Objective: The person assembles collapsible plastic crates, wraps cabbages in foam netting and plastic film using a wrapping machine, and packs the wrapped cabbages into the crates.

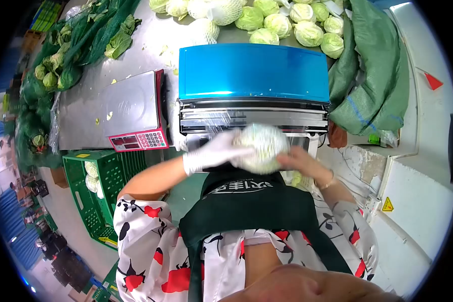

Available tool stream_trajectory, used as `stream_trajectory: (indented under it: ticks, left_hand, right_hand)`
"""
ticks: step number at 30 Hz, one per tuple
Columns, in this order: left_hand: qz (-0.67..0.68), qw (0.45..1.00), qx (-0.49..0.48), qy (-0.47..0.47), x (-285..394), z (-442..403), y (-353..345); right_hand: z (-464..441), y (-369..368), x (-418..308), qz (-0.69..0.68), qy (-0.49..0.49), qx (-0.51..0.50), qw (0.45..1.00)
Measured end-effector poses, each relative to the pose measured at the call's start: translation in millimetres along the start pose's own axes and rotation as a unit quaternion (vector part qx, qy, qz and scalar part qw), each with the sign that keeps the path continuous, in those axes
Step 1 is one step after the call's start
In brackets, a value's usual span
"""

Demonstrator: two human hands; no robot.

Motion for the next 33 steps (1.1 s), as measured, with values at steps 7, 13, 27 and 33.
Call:
stream_trajectory:
  ticks: [7, 13, 27, 33]
  left_hand:
    - [0.255, 0.931, -0.093, 0.244, -90, 7, -43]
    - [0.376, 0.908, -0.102, 0.153, -89, 63, -44]
    - [0.242, 0.937, 0.246, 0.063, -142, 80, -28]
    - [-0.239, 0.899, 0.358, -0.081, -81, 134, -14]
  right_hand:
    - [-28, -45, 94, -0.218, -0.160, -0.015, 0.963]
    - [-1, -43, 133, -0.228, -0.001, 0.018, 0.974]
    - [-6, -83, 116, 0.121, 0.214, 0.228, 0.942]
    - [20, -69, 108, -0.442, 0.140, 0.278, 0.842]
Point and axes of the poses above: each hand's wrist, its own z-axis away from the middle knuckle, its own y-axis out of the back of the hand, x = y × z, the point moved 4 cm from there along -z, towards the middle knuckle, and after that the axes turned 7 degrees about y, right-handed, at the moved point
